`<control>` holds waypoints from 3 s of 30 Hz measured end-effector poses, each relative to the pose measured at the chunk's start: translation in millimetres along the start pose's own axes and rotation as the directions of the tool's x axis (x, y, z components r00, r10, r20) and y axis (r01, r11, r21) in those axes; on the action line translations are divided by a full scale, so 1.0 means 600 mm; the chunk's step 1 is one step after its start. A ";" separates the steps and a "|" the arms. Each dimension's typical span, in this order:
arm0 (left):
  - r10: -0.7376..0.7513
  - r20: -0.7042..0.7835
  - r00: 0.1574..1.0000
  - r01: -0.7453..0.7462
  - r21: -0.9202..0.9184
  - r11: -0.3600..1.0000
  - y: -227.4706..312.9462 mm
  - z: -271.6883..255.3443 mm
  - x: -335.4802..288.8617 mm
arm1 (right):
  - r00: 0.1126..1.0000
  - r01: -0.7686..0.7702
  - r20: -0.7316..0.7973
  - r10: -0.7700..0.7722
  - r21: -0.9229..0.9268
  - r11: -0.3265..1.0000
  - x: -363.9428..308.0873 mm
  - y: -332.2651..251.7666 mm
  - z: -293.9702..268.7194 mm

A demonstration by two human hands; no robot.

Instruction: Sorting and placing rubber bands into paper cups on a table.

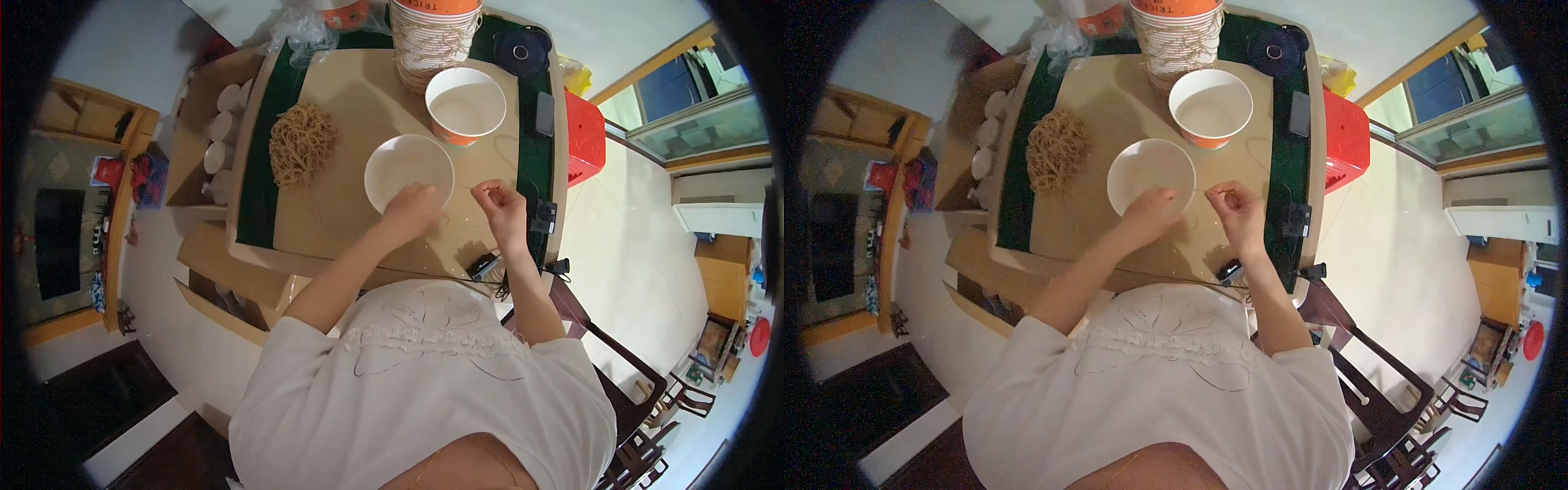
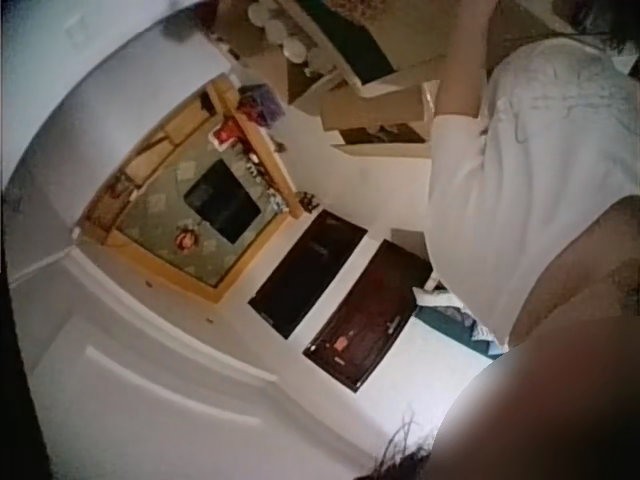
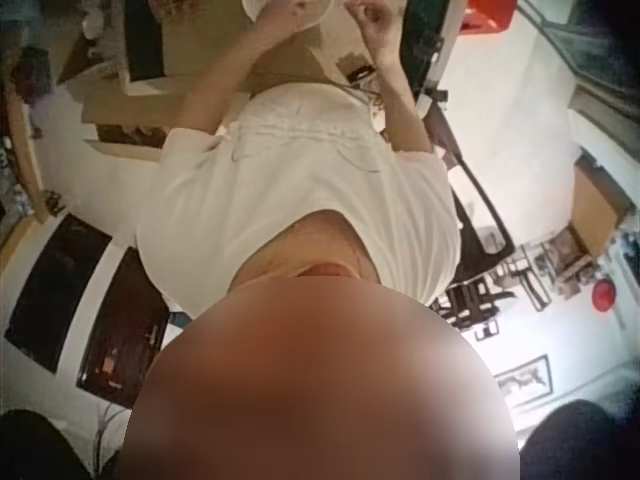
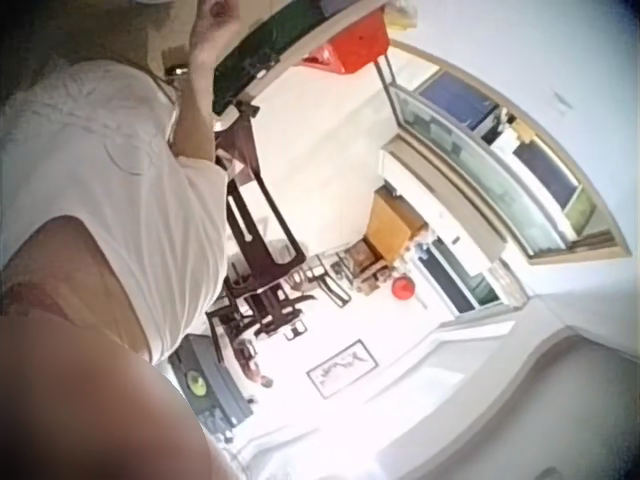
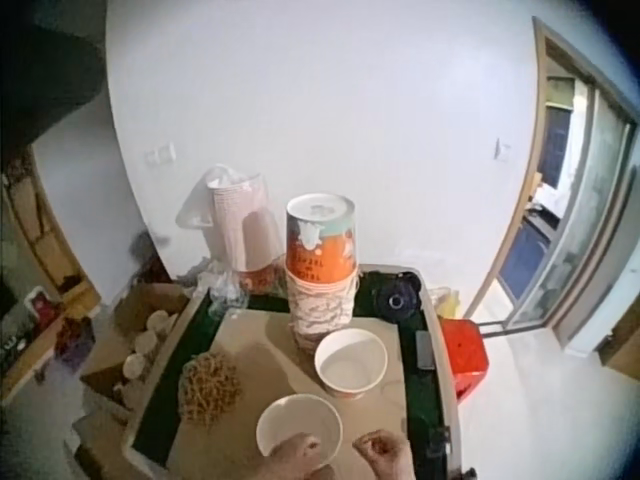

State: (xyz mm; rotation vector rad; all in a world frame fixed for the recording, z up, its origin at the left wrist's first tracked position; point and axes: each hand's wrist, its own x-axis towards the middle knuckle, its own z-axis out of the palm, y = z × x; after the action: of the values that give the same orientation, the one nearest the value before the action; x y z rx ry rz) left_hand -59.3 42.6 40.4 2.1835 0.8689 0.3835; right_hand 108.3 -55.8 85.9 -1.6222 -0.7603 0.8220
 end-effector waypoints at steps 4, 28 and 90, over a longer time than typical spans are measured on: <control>-0.048 0.324 0.945 -0.072 0.349 0.934 -0.003 -0.003 -0.023 | 0.990 -0.141 -0.003 0.143 0.152 0.978 -0.002 -0.002 -0.014; -0.092 -0.026 0.995 0.093 0.083 0.992 -0.004 0.016 -0.028 | 0.988 -0.107 0.107 0.113 -0.058 0.992 0.006 0.162 0.047; -0.473 0.551 0.687 0.640 -0.768 0.035 -0.041 0.049 -0.018 | 0.842 0.328 0.539 -0.006 -0.504 0.799 -0.068 -0.008 0.078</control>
State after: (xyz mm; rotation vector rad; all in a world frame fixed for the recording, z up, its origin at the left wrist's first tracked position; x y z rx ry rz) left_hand -64.1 31.8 2.4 0.5817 0.9735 0.2032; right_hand 46.5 -63.6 88.8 -1.8344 -1.6626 0.9572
